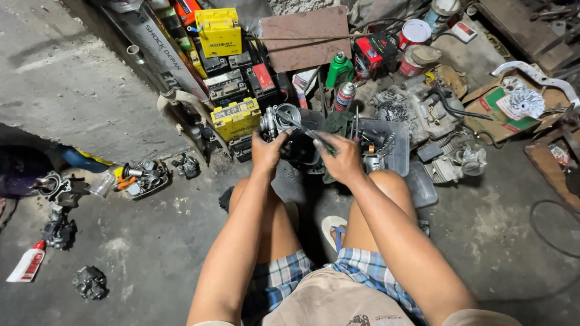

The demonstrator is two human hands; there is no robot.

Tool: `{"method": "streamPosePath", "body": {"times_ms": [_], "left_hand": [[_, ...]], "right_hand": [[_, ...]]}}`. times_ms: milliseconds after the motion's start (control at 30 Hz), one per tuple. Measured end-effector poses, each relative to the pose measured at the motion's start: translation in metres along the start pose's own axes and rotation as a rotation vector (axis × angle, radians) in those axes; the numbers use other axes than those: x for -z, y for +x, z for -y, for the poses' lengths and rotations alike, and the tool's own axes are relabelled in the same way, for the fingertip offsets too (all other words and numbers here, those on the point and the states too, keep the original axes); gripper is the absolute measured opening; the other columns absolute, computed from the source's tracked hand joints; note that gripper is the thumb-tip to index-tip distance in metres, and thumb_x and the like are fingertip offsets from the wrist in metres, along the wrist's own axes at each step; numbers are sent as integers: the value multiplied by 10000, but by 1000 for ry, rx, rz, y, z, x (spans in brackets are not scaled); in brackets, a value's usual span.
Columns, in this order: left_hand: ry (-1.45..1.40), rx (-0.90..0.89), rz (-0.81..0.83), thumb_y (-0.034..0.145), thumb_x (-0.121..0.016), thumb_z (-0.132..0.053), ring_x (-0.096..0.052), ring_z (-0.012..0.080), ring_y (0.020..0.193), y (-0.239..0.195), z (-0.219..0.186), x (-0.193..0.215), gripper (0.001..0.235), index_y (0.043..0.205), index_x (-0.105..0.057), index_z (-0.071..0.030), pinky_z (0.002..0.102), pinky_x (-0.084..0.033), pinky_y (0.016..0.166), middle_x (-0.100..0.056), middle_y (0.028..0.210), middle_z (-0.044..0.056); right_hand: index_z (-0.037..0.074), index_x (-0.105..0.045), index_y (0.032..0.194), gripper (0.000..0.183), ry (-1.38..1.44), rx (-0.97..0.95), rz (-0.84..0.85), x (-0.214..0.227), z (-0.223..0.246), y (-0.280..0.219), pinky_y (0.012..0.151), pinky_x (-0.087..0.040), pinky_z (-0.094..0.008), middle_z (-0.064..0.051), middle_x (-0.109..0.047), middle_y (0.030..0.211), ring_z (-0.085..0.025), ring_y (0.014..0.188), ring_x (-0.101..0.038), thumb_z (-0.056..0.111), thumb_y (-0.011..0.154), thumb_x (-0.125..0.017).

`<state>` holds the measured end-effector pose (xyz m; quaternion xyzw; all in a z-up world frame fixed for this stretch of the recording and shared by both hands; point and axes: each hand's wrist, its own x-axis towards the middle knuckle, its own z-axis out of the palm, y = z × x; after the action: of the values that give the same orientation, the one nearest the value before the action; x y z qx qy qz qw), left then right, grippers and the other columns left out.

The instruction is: Inspecting and adjusting a motorcycle carburetor using a screwdriver in a workshop environment.

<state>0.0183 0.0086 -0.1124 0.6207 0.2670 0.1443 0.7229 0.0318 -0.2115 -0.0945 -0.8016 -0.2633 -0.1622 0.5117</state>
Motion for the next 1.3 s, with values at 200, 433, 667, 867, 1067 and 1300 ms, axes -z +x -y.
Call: {"method": "streamPosePath", "body": {"times_ms": [200, 433, 667, 867, 1067, 1300], "left_hand": [[-21, -1, -11, 746, -906, -187, -714, 221, 572, 12, 19, 12, 644, 1187, -505, 58, 282, -590, 496, -666, 778, 159], [-21, 8, -17, 724, -903, -176, -704, 221, 579, 15, 24, 10, 615, 1155, -517, 33, 310, -596, 511, -644, 814, 142], [-40, 15, -12, 717, -911, -168, -694, 221, 582, 11, 18, 9, 630, 1145, -497, 35, 326, -599, 525, -618, 829, 136], [-46, 6, -9, 711, -914, -154, -693, 215, 566, 3, 3, 3, 612, 1117, -492, 25, 313, -600, 514, -617, 815, 129], [-42, 0, -10, 708, -919, -164, -697, 218, 571, -2, -3, 1, 629, 1126, -492, 30, 315, -606, 517, -613, 814, 131], [7, -27, -14, 717, -921, -186, -698, 211, 572, 15, 23, 11, 623, 1119, -502, 38, 316, -596, 509, -621, 812, 125]], "right_hand": [[83, -804, 1124, 184, 19, -8, -61, -3, -5, 2, 851, -596, -475, -181, -787, 1021, -400, 1000, -738, 147, 964, -741], [64, -801, 1112, 180, -23, -5, -69, -6, -10, 1, 846, -595, -483, -192, -783, 1014, -404, 995, -736, 135, 960, -737], [73, -814, 1082, 161, 7, 5, -45, -5, 3, 2, 831, -603, -475, -175, -791, 990, -395, 968, -747, 128, 943, -754], [41, -808, 1063, 151, 32, 8, -56, -4, 7, 2, 821, -600, -486, -201, -785, 980, -411, 965, -743, 103, 937, -750], [47, -811, 1069, 162, 35, 18, -43, -6, -8, 0, 818, -600, -485, -198, -785, 978, -409, 956, -744, 121, 931, -767], [55, -808, 1088, 183, 7, 13, -26, -4, -2, 1, 817, -597, -501, -208, -782, 981, -427, 955, -740, 145, 939, -753]]}}
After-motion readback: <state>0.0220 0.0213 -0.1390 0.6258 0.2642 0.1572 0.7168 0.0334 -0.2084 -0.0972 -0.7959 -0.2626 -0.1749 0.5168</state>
